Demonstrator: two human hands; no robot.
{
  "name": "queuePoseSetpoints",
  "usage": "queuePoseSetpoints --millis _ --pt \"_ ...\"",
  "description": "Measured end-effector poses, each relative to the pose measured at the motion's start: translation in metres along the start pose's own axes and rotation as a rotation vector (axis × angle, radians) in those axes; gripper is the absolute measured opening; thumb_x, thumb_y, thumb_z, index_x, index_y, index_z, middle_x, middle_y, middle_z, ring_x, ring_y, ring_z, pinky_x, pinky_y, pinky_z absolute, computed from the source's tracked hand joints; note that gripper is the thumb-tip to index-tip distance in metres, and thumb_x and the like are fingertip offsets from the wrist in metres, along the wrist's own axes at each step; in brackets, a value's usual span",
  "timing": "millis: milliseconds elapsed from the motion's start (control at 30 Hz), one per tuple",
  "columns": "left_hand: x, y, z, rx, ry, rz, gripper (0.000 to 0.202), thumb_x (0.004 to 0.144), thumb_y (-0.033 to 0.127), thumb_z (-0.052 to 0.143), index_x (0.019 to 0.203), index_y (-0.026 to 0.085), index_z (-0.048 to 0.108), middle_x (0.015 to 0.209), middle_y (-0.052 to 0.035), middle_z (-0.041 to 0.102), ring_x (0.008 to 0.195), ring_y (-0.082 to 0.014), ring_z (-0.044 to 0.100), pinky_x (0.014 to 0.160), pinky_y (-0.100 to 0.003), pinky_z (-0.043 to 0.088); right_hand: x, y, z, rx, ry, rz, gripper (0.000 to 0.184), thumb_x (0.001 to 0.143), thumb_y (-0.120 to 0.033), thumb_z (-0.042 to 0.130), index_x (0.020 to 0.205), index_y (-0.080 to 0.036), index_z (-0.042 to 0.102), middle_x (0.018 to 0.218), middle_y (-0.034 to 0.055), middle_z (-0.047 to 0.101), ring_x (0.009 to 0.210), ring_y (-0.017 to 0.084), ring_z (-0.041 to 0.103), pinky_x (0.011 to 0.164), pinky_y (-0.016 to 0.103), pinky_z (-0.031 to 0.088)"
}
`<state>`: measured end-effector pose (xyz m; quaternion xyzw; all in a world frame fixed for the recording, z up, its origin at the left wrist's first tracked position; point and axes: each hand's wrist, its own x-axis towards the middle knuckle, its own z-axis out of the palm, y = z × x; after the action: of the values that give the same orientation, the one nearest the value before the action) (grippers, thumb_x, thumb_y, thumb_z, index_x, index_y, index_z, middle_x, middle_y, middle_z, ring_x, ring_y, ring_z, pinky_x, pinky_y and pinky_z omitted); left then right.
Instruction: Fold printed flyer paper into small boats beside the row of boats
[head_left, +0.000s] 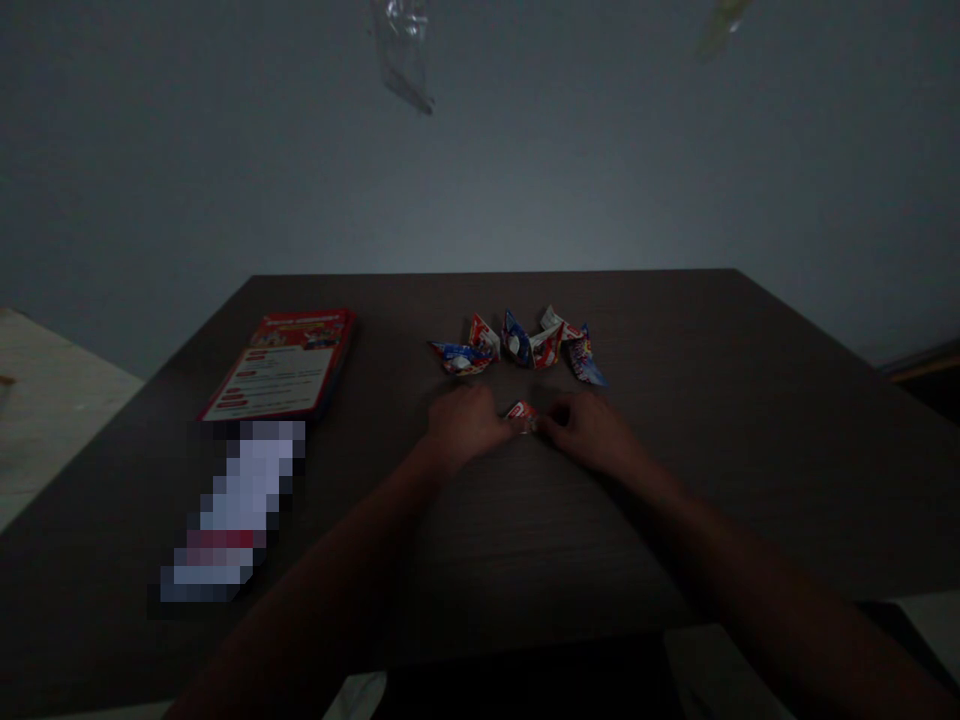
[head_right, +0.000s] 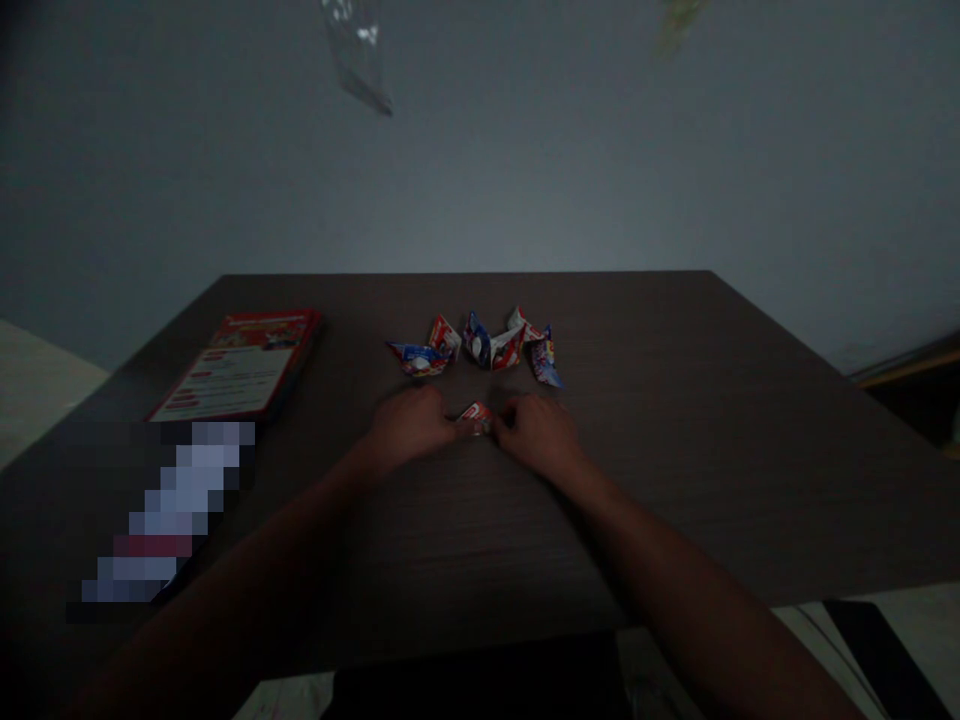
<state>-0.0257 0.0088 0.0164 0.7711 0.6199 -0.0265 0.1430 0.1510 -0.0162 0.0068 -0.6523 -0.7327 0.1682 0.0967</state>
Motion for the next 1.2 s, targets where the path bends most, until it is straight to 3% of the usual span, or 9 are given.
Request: queuePoseSetpoints --millis 467,633,1200 --pt "0.0011 0.004 0.0007 0.022 0.001 -0.045 0.077 0.064 0.079 0.046 0.1 0.015 0.066 0.098 -0.019 0.069 0.091 -0.034 0.066 0.071 -0.038 0.05 -0.0006 -0.0005 -0.001 0.003 -0.008 0.009 0.028 0.082 -0.039 0.052 0.081 -0.018 0.071 0.08 0.0087 0.071 0.071 0.021 0.063 0.056 0.028 0.036" --pt "-0.001 0.0045 -0.0014 0.03 -0.007 -0.054 0.072 0.067 0.076 0.047 0.101 0.015 0.066 0.098 -0.0187 0.069 0.092 -0.0336 0.066 0.071 -0.037 0.051 -0.0025 0.0006 -0.0026 0.027 -0.011 -0.01 0.034 0.082 -0.047 0.051 0.081 -0.019 0.07 0.081 0.0078 0.071 0.072 0.02 0.063 0.056 0.027 0.036" --pt "-0.0008 -0.002 -0.0021 -0.004 -0.011 0.042 0.064 0.068 0.071 0.05 0.096 0.016 0.069 0.099 -0.016 0.069 0.095 -0.0313 0.064 0.073 -0.035 0.05 -0.0021 0.0019 -0.0007 0.07 -0.008 0.031 0.033 0.075 -0.051 0.058 0.078 -0.019 0.068 0.079 0.0066 0.069 0.07 0.02 0.062 0.057 0.026 0.037"
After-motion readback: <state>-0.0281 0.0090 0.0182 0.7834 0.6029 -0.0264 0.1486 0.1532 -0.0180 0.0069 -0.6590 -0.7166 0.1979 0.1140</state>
